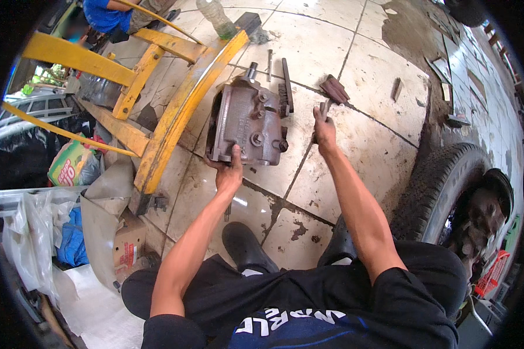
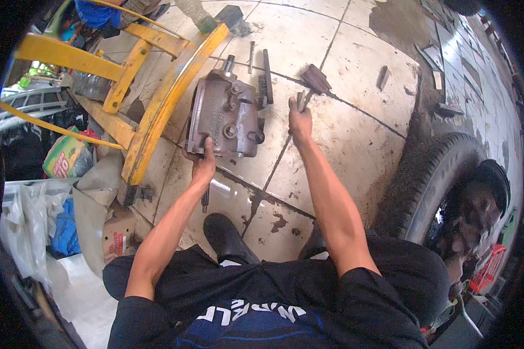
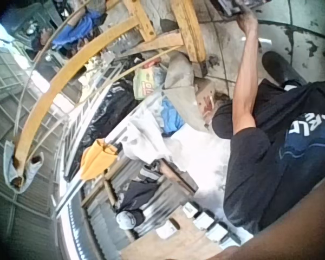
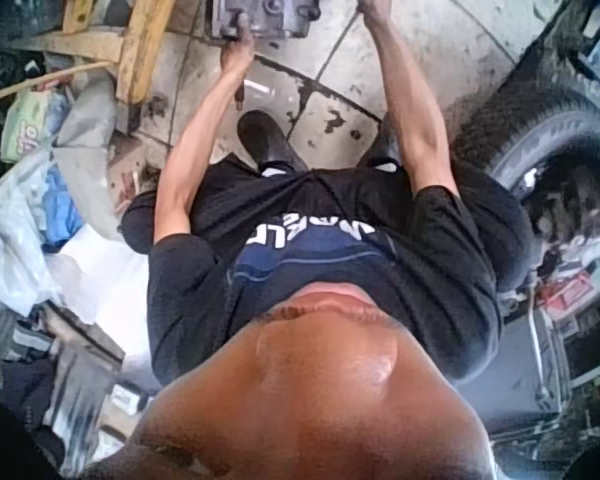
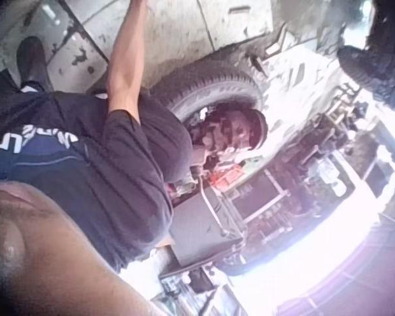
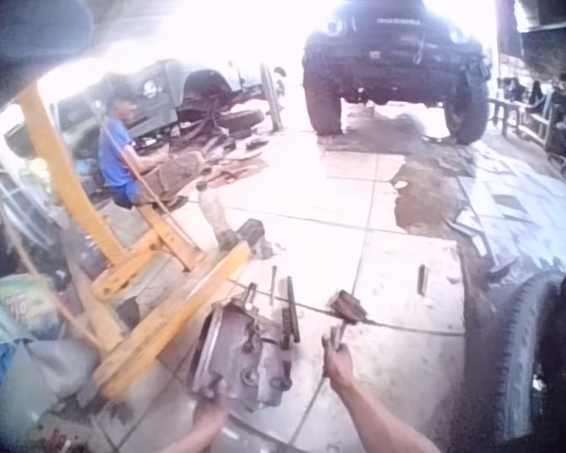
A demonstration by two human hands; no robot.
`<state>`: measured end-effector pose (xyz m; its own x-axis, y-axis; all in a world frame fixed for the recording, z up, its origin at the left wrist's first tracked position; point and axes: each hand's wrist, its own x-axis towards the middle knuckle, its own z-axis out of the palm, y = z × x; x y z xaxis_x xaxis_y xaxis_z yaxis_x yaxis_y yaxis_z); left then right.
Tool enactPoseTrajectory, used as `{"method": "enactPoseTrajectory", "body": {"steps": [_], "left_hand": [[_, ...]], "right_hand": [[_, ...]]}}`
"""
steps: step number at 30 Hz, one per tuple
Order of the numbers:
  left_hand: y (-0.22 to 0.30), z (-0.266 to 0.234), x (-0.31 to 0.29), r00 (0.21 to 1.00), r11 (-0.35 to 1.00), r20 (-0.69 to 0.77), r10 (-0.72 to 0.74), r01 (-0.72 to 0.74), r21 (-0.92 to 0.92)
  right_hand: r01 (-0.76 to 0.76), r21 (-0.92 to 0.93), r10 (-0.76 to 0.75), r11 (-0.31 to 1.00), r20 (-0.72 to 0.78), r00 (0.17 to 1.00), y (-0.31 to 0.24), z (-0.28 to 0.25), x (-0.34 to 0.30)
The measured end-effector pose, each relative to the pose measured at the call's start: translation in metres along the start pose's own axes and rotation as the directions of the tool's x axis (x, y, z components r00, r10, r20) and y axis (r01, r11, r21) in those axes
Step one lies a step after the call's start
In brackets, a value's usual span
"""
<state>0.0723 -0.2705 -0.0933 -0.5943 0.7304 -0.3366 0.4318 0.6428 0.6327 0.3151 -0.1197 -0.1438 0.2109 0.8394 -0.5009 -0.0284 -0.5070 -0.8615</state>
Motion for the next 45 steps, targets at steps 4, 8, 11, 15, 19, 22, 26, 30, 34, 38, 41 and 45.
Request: {"method": "enactPoseTrajectory", "body": {"steps": [4, 8, 11, 15, 19, 22, 26, 30, 34, 38, 41, 45], "left_hand": [[0.007, 0.009, -0.007, 0.983, 0.991, 0.125, -0.132, 0.134, -0.015], [0.028, 0.02, -0.022, 0.951, 0.955, 0.248, -0.183, 0.232, -0.184], [0.051, 0.012, -0.035, 0.933, 0.97, 0.317, -0.17, 0.214, -0.112], [0.074, -0.025, -0.045, 0.9, 0.973, 0.384, -0.205, 0.231, -0.024], [0.088, -0.064, -0.028, 0.988, 0.992, 0.144, -0.057, 0.039, 0.122], [0.116, -0.073, -0.006, 0.99, 0.959, 0.041, 0.135, -0.141, 0.245], [0.151, -0.064, 0.043, 0.889, 0.816, 0.068, 0.453, -0.444, 0.371], [0.149, -0.03, 0.075, 0.684, 0.523, 0.131, 0.718, -0.654, 0.547], [0.136, -0.012, 0.086, 0.607, 0.555, 0.001, 0.795, -0.727, 0.404], [0.135, -0.012, 0.087, 0.581, 0.557, -0.002, 0.814, -0.779, 0.289], [0.137, -0.009, 0.089, 0.571, 0.559, -0.024, 0.82, -0.793, 0.242], [0.136, -0.009, 0.091, 0.56, 0.548, -0.037, 0.828, -0.793, 0.266]], "right_hand": [[-0.118, 0.138, 0.098, 0.983, 0.142, 0.985, 0.014, 0.004, -0.033], [-0.063, 0.122, 0.037, 0.991, 0.204, 0.978, 0.014, 0.001, -0.032], [-0.007, 0.049, -0.003, 0.999, 0.216, 0.976, 0.011, -0.002, -0.016], [0.064, 0.174, -0.096, 0.983, 0.182, 0.979, -0.016, 0.009, -0.023], [-0.034, 0.199, -0.026, 0.979, 0.294, 0.956, -0.034, 0.015, -0.026], [-0.117, 0.295, 0.002, 0.948, 0.361, 0.932, -0.018, 0.027, -0.015], [0.129, 0.004, -0.123, 0.992, 0.316, 0.941, -0.025, 0.049, -0.035], [0.386, -0.09, -0.356, 0.918, 0.241, 0.903, -0.039, 0.051, -0.047], [0.356, -0.204, -0.251, 0.912, 0.407, 0.878, -0.05, 0.04, -0.072], [0.475, -0.202, -0.364, 0.857, 0.415, 0.834, -0.03, 0.039, -0.069], [0.42, -0.174, -0.335, 0.891, 0.373, 0.865, -0.043, 0.045, -0.053], [0.509, -0.239, -0.387, 0.827, 0.415, 0.823, -0.042, 0.045, -0.058]]}}
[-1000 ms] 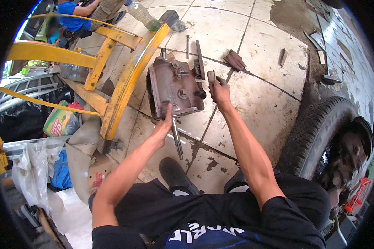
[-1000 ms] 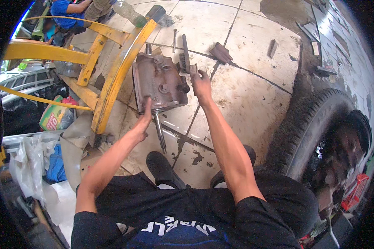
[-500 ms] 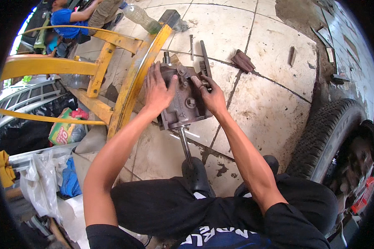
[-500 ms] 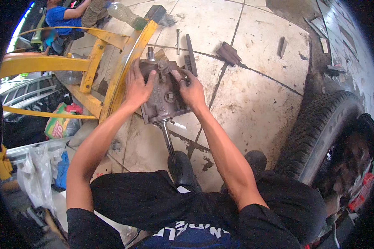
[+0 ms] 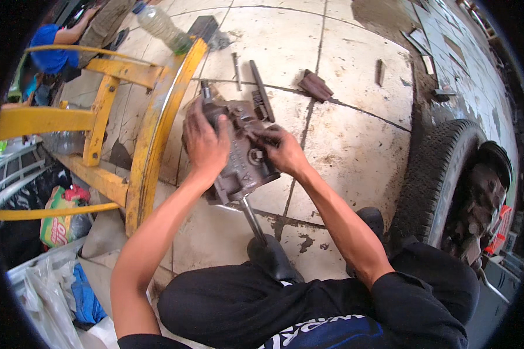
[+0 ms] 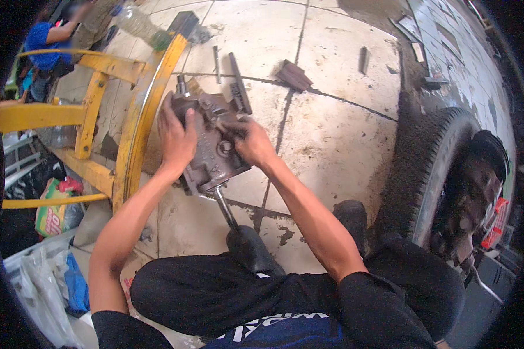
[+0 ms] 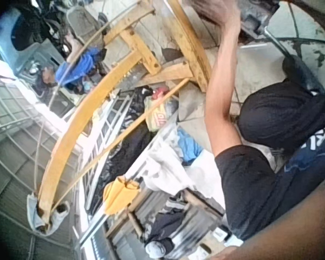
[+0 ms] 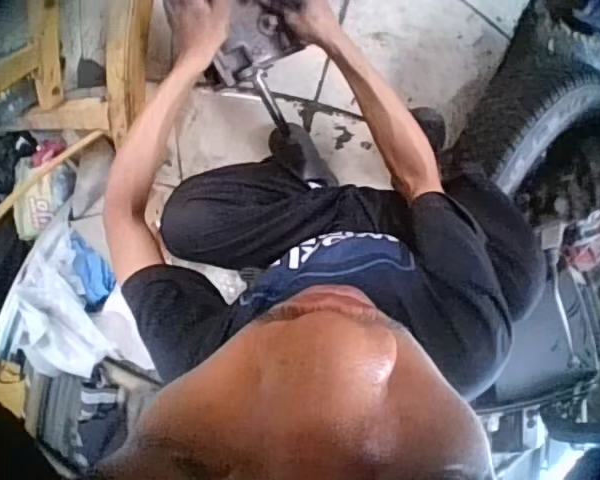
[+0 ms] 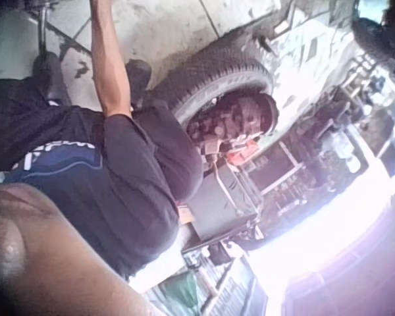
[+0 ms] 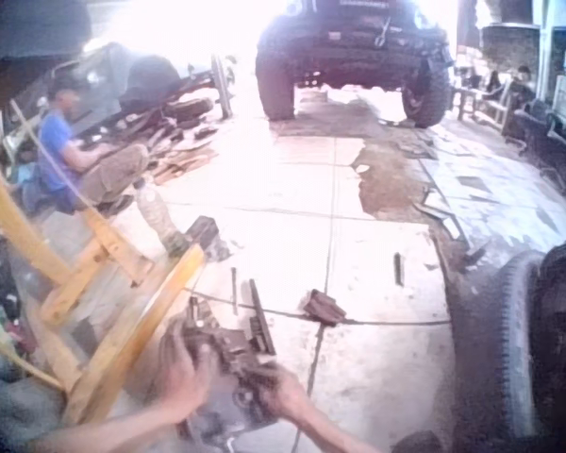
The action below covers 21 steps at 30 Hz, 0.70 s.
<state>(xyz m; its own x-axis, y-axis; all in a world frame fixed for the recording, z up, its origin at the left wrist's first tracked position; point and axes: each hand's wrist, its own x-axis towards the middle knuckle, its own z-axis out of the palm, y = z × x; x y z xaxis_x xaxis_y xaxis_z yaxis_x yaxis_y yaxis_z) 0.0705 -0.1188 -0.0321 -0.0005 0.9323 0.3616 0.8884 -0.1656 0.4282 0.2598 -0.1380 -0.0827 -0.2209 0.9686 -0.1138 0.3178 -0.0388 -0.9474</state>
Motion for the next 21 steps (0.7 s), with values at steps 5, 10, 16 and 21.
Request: {"method": "enactPoseTrajectory", "body": {"steps": [5, 10, 16, 21], "left_hand": [[0.003, -0.007, 0.0, 0.997, 0.999, 0.053, -0.047, 0.046, 0.027], [0.005, -0.005, 0.002, 0.998, 0.994, 0.058, -0.028, 0.022, 0.107], [0.007, -0.005, -0.003, 0.992, 0.973, 0.067, -0.106, 0.089, 0.213], [0.014, -0.014, -0.014, 0.956, 0.89, 0.092, -0.279, 0.222, 0.398]], "right_hand": [[0.067, 0.016, -0.065, 0.998, -0.089, 0.994, 0.007, 0.005, 0.009], [0.143, -0.185, -0.092, 0.972, 0.258, 0.962, 0.003, -0.019, -0.004], [-0.029, 0.178, 0.06, 0.984, -0.169, 0.984, -0.007, -0.035, 0.031], [-0.149, 0.333, 0.241, 0.931, -0.254, 0.937, 0.011, -0.014, 0.02]]}}
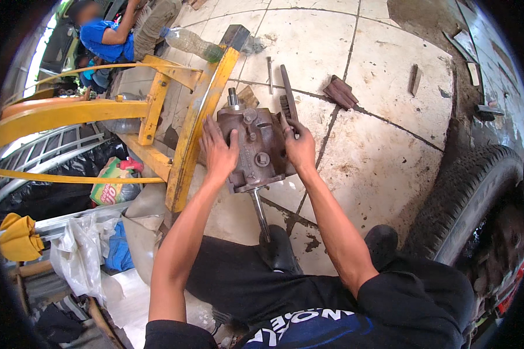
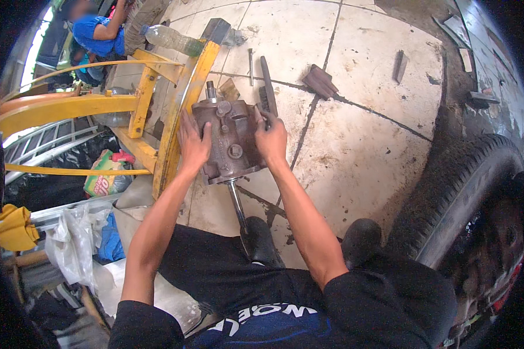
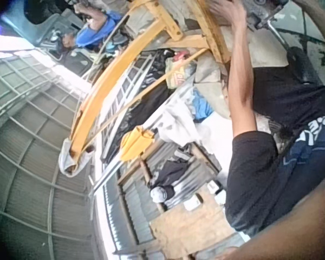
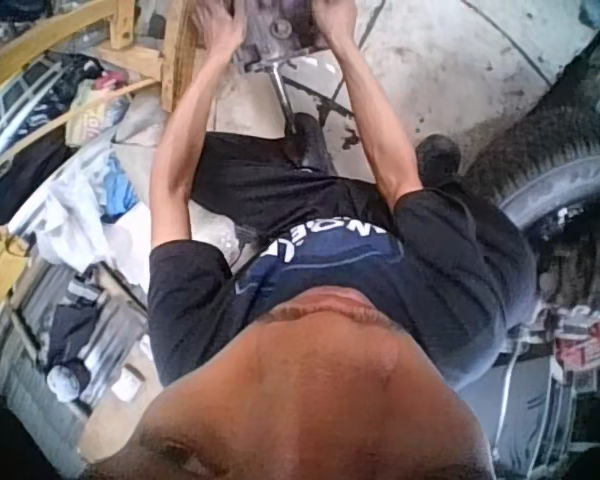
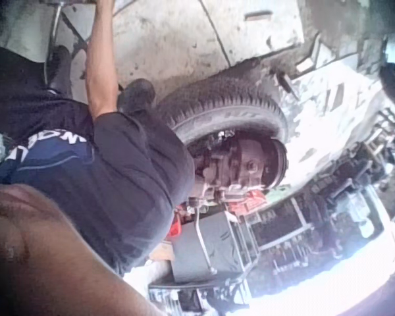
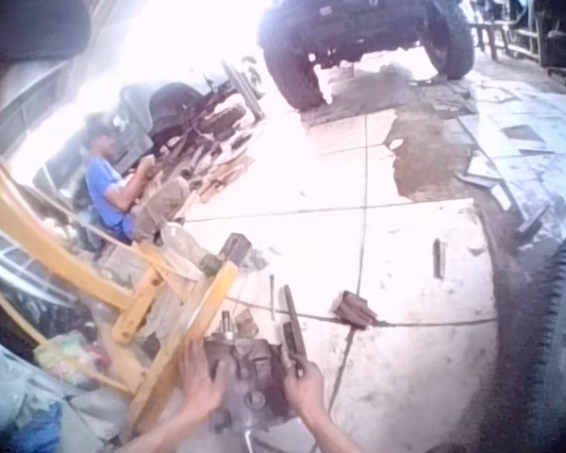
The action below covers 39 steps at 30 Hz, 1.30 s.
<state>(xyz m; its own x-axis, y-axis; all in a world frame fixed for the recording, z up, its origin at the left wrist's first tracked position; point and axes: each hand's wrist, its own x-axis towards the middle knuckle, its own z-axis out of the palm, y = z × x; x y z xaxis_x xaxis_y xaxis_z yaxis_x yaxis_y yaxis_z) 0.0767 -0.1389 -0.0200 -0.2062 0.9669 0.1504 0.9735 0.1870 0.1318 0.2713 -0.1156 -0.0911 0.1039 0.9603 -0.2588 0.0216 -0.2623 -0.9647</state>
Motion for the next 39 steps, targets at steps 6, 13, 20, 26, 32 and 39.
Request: {"method": "enactPoseTrajectory", "body": {"steps": [6, 13, 20, 26, 32, 39], "left_hand": [[0.01, -0.001, -0.016, 0.981, 0.951, 0.094, -0.17, 0.189, -0.244], [0.008, 0.002, -0.019, 0.999, 0.993, 0.005, 0.033, -0.032, -0.116], [0.009, 0.001, -0.016, 0.996, 0.989, 0.024, 0.081, -0.077, -0.124], [0.006, 0.004, -0.017, 0.994, 0.987, 0.011, 0.104, -0.102, -0.124], [0.0, 0.004, -0.016, 0.995, 0.985, -0.009, 0.101, -0.102, -0.14], [0.004, 0.001, -0.016, 0.996, 0.987, 0.024, 0.081, -0.077, -0.138]], "right_hand": [[0.138, -0.036, -0.129, 0.99, 0.184, 0.974, 0.016, -0.006, -0.023], [0.178, -0.107, -0.15, 0.978, 0.229, 0.962, -0.007, 0.021, -0.013], [0.336, -0.04, -0.33, 0.941, 0.115, 0.937, 0.001, 0.028, -0.011], [0.416, -0.053, -0.382, 0.908, 0.304, 0.873, 0.013, 0.012, -0.004], [0.381, -0.075, -0.288, 0.922, 0.528, 0.799, 0.013, 0.002, -0.003], [0.429, -0.118, -0.32, 0.896, 0.499, 0.806, 0.005, 0.009, 0.001]]}}
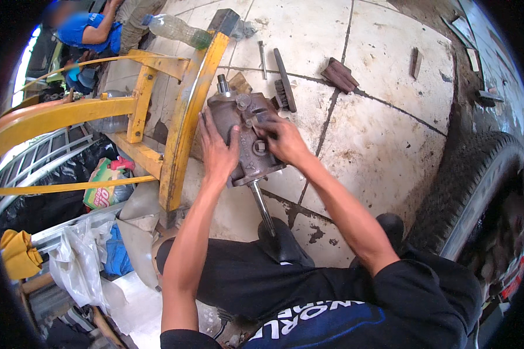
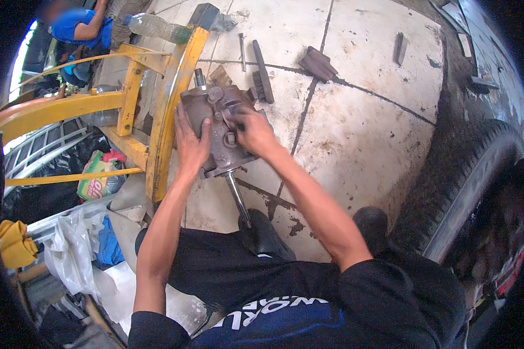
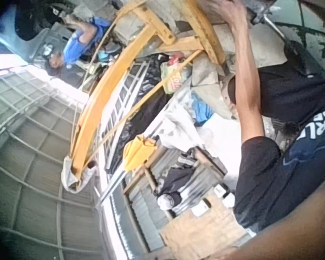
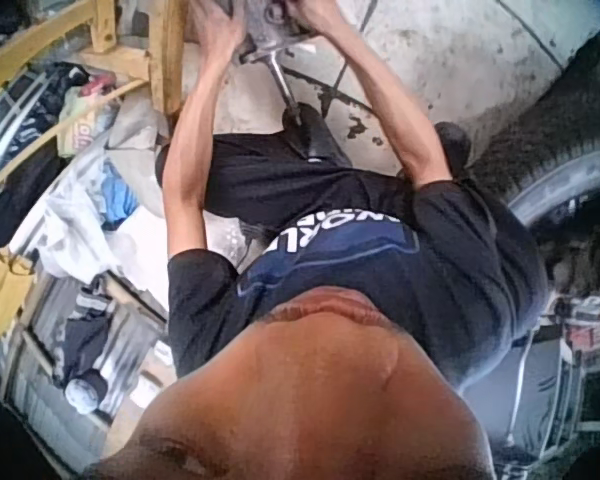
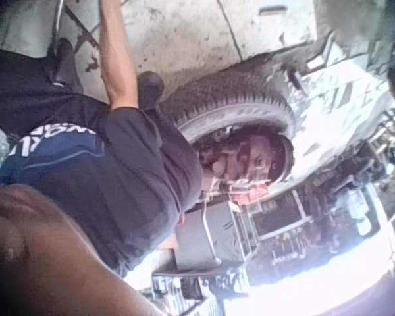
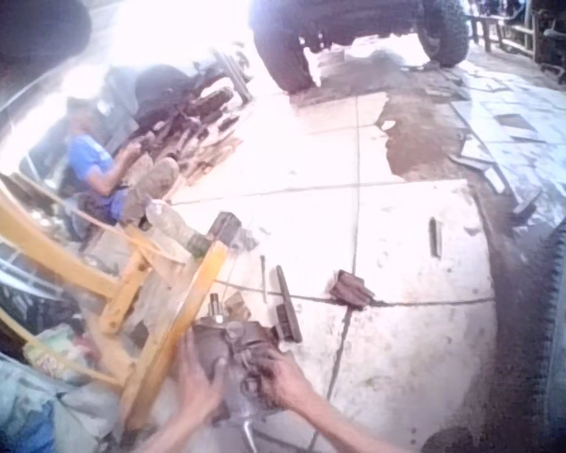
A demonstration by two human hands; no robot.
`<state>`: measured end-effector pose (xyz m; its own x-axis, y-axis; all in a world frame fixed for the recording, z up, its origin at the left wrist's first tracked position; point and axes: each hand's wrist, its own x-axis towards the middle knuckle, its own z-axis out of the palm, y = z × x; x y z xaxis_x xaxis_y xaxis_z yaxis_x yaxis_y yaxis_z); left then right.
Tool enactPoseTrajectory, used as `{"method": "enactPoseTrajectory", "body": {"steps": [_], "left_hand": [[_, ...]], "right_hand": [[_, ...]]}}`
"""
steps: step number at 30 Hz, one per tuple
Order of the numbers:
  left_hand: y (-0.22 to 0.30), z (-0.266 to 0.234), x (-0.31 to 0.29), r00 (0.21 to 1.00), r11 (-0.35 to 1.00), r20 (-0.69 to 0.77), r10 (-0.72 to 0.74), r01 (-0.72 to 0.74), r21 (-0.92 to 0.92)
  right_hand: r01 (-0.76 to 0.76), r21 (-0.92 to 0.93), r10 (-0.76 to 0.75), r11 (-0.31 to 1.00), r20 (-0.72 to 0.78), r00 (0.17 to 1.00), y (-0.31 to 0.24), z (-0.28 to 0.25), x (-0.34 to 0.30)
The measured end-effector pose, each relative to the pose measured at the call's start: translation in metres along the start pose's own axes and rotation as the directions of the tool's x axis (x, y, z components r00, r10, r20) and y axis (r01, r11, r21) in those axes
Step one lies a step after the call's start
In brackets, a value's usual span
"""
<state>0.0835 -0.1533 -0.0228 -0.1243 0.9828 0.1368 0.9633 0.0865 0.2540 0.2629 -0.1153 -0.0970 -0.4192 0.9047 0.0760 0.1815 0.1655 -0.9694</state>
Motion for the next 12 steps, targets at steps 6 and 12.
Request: {"method": "enactPoseTrajectory", "body": {"steps": [6, 12], "left_hand": [[0.0, -0.001, 0.001, 1.0, 0.998, 0.004, 0.02, -0.02, -0.058], [-0.012, 0.002, 0.004, 0.998, 0.995, -0.003, 0.066, -0.066, -0.075]], "right_hand": [[0.023, -0.04, -0.034, 0.999, -0.275, 0.961, -0.01, -0.01, 0.016], [-0.095, -0.03, 0.099, 0.995, 0.335, 0.937, 0.014, -0.028, 0.013]]}}
